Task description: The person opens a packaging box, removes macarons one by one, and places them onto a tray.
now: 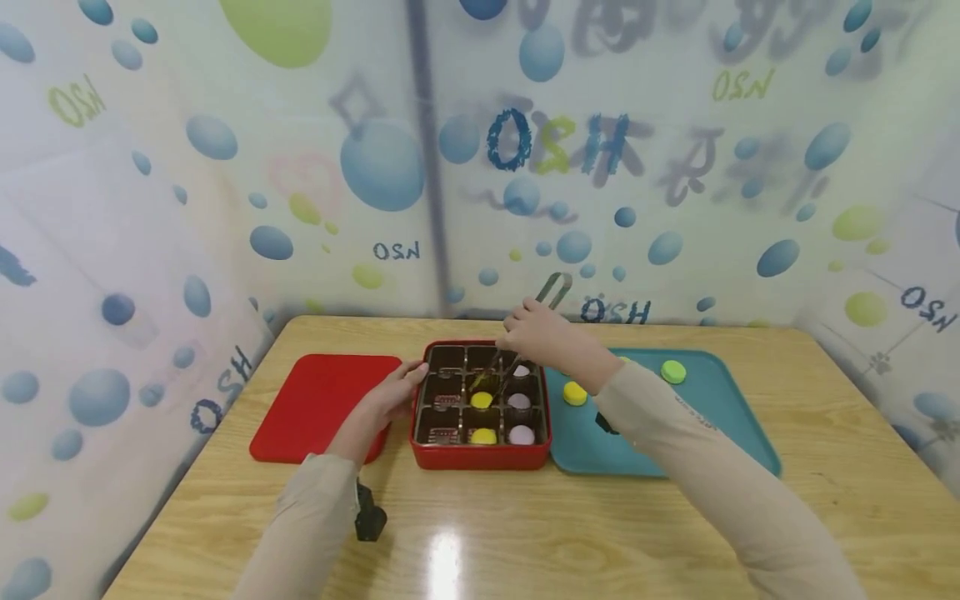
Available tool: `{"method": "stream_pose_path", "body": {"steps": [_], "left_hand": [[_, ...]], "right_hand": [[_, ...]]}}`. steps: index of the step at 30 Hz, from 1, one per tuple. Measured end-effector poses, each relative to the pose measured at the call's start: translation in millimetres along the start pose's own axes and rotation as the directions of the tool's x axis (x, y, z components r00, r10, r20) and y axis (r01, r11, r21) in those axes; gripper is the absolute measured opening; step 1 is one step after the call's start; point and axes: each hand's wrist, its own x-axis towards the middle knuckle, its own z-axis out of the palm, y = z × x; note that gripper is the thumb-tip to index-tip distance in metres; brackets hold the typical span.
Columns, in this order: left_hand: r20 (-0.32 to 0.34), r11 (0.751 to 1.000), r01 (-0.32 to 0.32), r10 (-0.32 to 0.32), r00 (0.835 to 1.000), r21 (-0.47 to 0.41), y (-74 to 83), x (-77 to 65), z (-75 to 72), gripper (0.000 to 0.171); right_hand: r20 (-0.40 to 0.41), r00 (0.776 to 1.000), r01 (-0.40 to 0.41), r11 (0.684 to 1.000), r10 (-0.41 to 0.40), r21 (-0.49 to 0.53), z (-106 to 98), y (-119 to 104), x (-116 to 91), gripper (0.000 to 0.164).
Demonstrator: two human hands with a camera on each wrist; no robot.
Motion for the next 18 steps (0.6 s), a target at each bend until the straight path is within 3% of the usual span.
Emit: {"method": "stream_pose_path", "body": {"steps": [7,18], "left_hand": [[0.001,1.000,-0.007,0.007,1.000,0.005,0.5,-0.6,-0.2,0.057],[0.001,1.000,-0.014,0.014,1.000,0.014,0.7,-2.4,-0.7,0.058]], "right_hand": [[0.100,0.995,-0.003,1.000,0.003,0.003,-0.4,-9.3,16.3,0.031],[0.038,0.999,0.027,0.996,-0.024,-0.086,3.2,-7.3,5.1,0.036]]}}
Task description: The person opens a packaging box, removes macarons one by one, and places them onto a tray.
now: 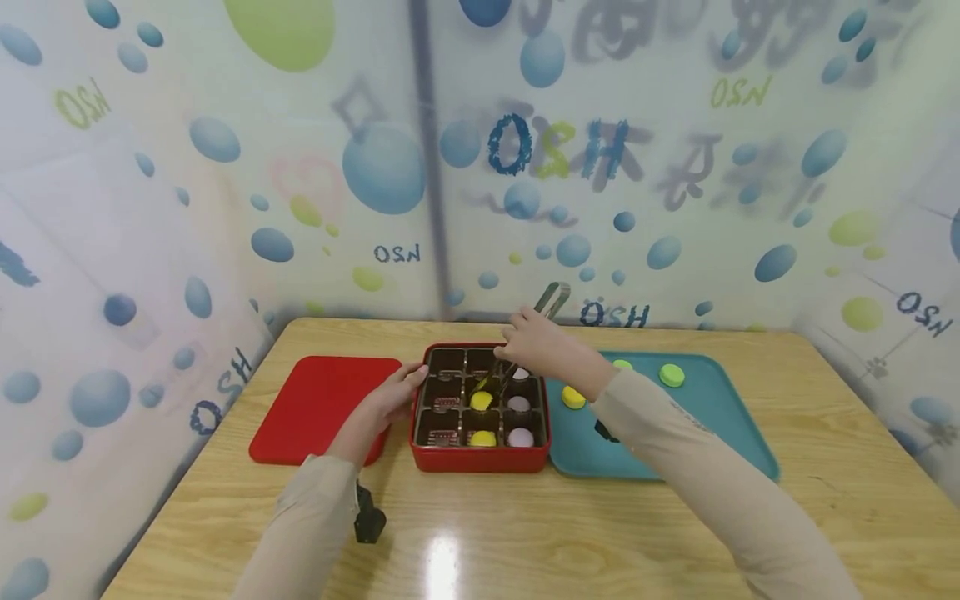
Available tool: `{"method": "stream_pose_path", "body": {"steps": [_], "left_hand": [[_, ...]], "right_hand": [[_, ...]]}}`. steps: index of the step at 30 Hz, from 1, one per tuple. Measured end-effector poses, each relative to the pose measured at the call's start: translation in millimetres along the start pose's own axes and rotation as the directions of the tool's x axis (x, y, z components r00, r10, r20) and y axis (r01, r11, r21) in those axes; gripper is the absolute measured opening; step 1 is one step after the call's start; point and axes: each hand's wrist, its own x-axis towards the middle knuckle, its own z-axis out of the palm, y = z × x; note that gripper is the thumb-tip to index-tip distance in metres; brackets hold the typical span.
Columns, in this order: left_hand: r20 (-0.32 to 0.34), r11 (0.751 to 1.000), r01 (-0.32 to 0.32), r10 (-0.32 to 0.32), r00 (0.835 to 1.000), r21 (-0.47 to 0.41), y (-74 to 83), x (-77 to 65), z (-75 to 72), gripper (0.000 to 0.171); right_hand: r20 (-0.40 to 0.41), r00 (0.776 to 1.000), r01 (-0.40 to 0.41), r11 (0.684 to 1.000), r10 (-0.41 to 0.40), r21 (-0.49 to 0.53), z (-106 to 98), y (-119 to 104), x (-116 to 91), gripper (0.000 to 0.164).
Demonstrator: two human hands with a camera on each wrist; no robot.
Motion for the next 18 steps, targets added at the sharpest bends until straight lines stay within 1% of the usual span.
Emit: {"method": "stream_pose_path", "body": {"steps": [6,11,18], "left_hand": [[-0.004,1.000,0.009,-0.009,1.000,0.005,0.0,-0.6,0.3,0.057],[0.010,1.000,0.004,-0.004,1.000,-0.001,-0.3,0.6,-0.1,0.058],[0.020,1.000,-0.011,0.012,1.000,-0.007,-1.5,2.1,-0.7,0.058]], "right_hand": [[-0.099,0.995,-0.030,1.000,0.029,-0.002,-0.3,8.0,-10.5,0.034],[-0.155,0.987,-0.045,0.999,0.045,0.002,-2.0,17.9,-20.2,0.030],[-0.224,0.972,-0.055,0.994,0.075,0.092,-1.7,33.8,-40.2,0.032]]}}
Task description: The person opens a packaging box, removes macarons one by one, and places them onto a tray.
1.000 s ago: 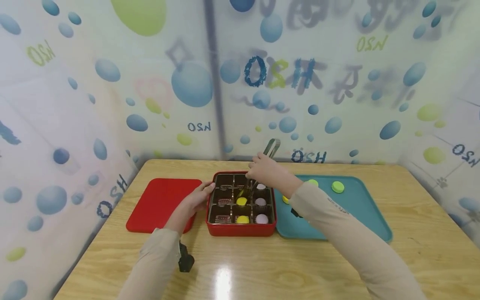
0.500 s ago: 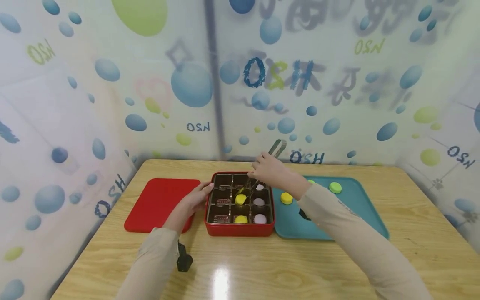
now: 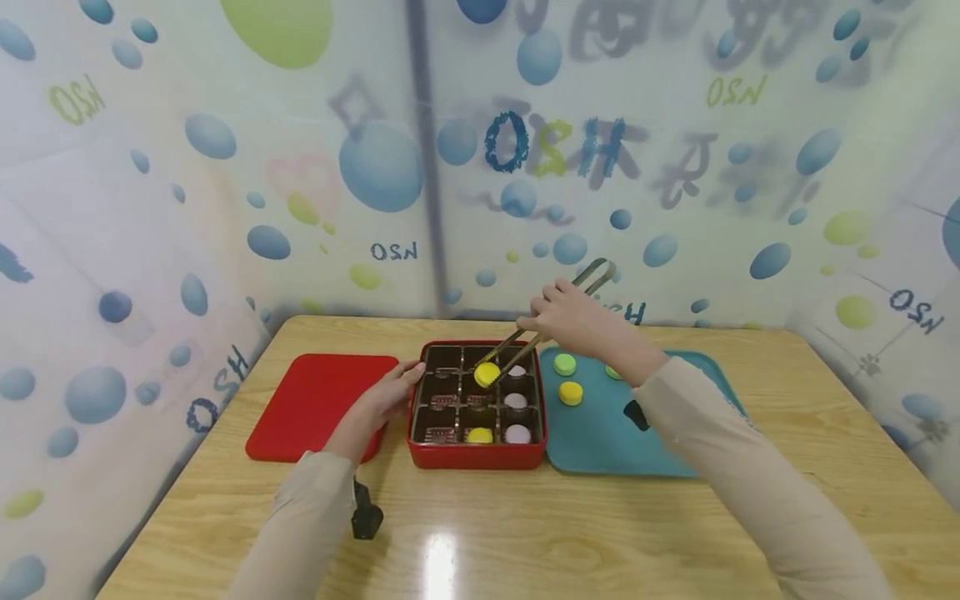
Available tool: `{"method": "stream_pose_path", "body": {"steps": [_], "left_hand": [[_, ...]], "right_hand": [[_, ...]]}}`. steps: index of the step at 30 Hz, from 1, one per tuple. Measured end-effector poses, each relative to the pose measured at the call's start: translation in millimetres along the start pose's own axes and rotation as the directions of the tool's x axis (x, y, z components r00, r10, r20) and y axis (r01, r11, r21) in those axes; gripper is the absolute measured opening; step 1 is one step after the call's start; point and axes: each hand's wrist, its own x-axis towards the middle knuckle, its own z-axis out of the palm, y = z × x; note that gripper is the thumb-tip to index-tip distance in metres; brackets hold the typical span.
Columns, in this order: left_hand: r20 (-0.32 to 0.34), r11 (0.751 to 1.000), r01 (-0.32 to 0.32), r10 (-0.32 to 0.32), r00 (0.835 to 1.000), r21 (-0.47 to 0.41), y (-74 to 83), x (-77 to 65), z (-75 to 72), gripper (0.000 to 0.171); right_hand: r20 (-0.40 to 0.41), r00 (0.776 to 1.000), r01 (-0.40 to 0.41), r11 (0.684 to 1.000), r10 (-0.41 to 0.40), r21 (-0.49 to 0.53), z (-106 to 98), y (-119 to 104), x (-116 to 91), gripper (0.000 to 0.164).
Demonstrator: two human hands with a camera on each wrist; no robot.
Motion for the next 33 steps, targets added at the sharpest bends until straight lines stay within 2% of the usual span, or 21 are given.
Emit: {"method": "stream_pose_path", "body": {"steps": [6,15,25,33], "left_hand": [[0.002,1.000,-0.001,0.001,1.000,-0.002,0.7,-2.2,-0.3,0.058],[-0.013,1.000,0.012,-0.011,1.000,0.019,2.7,-3.9,0.7,0.058],[-0.019,0.999,0.015,-0.015,1.000,0.029,2.1,-3.5,1.2,0.059],[-0.015,1.000,0.009,-0.009,1.000,0.028,2.8,-3.0,1.8,0.059]], "right_hand": [[-0.023,1.000,-0.018,1.000,0.019,0.005,0.0,11.8,-15.0,0.032],[0.049,0.994,-0.102,0.992,0.098,0.072,5.6,25.7,-44.8,0.036],[0.122,0.978,-0.180,0.978,0.167,0.101,21.1,40.3,-88.2,0.038],[0.174,0.961,-0.239,0.963,0.216,0.126,34.3,45.0,-112.8,0.038]]}}
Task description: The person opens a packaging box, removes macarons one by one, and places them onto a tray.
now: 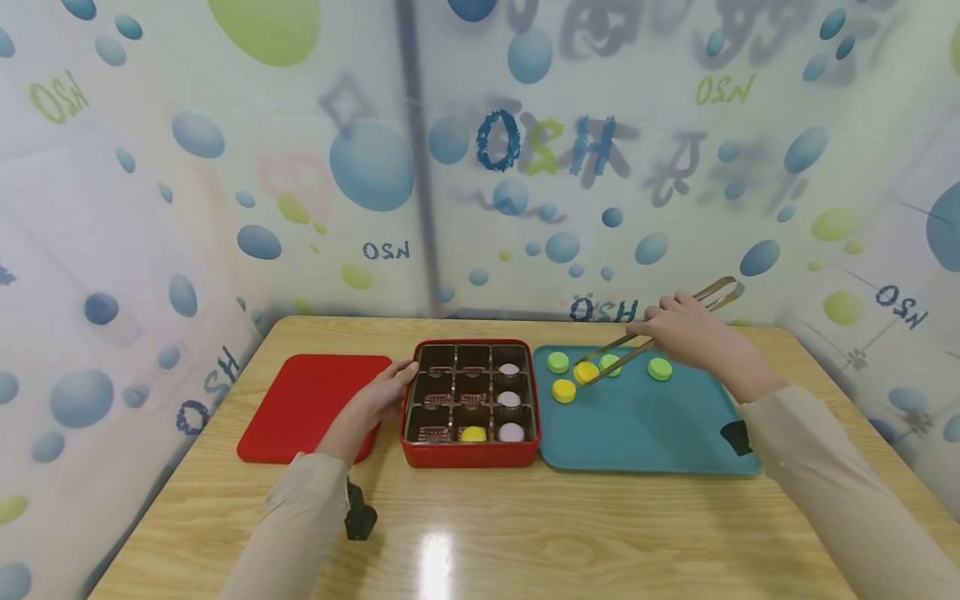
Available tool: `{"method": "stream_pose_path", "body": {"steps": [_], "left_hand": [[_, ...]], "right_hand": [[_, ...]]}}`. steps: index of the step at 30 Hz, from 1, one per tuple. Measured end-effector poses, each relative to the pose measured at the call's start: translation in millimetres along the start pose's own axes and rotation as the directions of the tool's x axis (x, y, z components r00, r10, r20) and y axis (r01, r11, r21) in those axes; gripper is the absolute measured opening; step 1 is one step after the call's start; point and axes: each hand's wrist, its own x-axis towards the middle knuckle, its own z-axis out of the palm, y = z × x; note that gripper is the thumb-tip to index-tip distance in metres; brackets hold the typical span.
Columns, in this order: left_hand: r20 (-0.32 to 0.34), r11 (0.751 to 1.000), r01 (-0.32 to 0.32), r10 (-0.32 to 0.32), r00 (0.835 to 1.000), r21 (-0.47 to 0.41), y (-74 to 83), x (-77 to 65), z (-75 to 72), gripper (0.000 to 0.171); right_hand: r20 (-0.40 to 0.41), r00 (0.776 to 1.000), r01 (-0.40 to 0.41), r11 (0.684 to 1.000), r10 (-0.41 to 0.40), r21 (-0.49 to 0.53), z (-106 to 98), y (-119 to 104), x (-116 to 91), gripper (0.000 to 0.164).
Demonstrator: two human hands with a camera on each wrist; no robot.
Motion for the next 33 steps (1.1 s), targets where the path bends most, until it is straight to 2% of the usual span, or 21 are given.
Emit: {"method": "stream_pose_path", "body": {"steps": [6,14,25,33], "left_hand": [[0.001,1.000,0.006,-0.006,1.000,-0.007,-0.8,0.9,0.4,0.060],[-0.001,1.000,0.017,-0.017,1.000,-0.005,0.4,-0.1,0.4,0.060],[0.001,1.000,0.012,-0.012,1.000,-0.014,-1.5,0.5,0.4,0.059],[-0.008,1.000,0.017,-0.017,1.000,-0.007,-0.8,2.2,0.1,0.059]], "right_hand": [[0.023,1.000,-0.007,1.000,0.007,0.008,8.6,7.5,-10.6,0.035],[0.128,0.992,-0.025,0.999,0.021,0.031,18.6,14.7,-17.8,0.031],[0.160,0.987,-0.023,0.998,0.013,0.061,25.9,15.1,-22.2,0.031],[0.197,0.979,-0.056,0.996,0.042,0.063,24.9,15.2,-22.2,0.033]]}}
